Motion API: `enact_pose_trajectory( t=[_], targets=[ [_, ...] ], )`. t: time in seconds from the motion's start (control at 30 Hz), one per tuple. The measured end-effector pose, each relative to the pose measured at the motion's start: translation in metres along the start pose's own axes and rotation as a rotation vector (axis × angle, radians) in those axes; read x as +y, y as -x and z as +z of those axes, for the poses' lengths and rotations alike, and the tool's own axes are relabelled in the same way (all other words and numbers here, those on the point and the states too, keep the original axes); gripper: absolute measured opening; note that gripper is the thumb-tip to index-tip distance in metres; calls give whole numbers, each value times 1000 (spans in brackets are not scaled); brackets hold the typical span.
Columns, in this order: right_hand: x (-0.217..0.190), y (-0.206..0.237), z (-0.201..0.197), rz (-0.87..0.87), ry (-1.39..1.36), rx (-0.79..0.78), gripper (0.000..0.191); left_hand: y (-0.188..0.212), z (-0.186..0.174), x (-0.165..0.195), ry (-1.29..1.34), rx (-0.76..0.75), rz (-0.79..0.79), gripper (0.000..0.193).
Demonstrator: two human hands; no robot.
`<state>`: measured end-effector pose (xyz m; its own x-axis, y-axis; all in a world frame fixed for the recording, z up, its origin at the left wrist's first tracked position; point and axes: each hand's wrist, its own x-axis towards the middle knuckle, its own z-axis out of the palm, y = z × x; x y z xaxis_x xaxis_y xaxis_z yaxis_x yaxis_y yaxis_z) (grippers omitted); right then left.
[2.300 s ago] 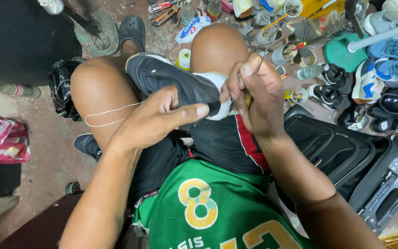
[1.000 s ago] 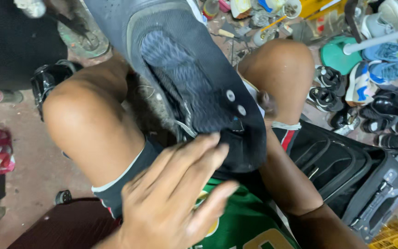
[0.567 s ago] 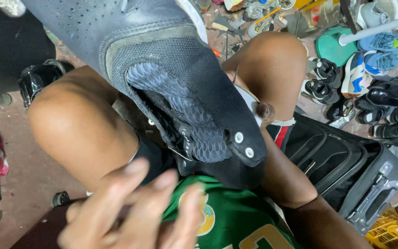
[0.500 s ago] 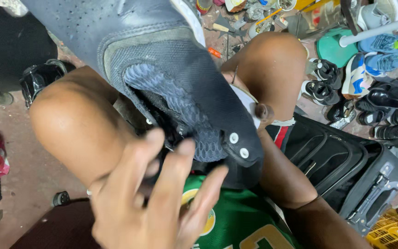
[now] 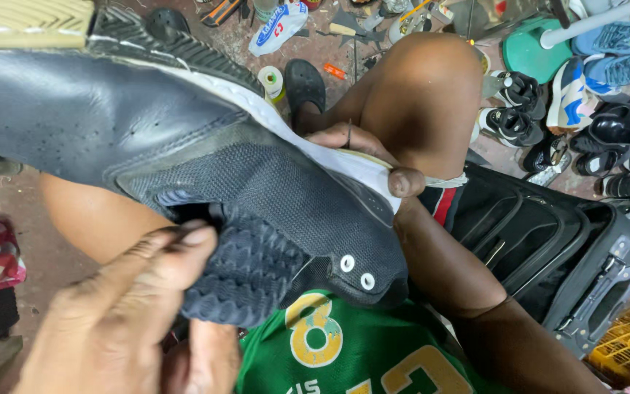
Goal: The person sits on the floor with a black sneaker on their lap and hand-stitches the shoe upper to the sole using a needle and thread, pulling stitches tight and working around the heel of the shoe.
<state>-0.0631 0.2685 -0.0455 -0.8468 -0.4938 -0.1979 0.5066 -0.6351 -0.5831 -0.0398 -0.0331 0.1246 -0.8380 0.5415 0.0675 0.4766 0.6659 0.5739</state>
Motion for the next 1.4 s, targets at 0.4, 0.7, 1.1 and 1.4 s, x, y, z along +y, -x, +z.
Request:
enact_pose_trajectory(
  t=[0.4, 0.7, 1.1, 1.4],
  targets=[
    [1, -21, 22, 5, -48, 78, 104, -4, 24, 43, 114, 522, -698, 32],
    [13, -40, 24, 0, 69, 115, 68, -39, 68, 25, 56, 382, -217, 52],
    [24, -25, 4, 99, -89, 23, 46, -47, 71, -43, 733, 140, -375, 27],
    [-78, 63, -20, 62, 544, 98, 13, -35, 71, -59, 744, 143, -284, 31]
  ],
)
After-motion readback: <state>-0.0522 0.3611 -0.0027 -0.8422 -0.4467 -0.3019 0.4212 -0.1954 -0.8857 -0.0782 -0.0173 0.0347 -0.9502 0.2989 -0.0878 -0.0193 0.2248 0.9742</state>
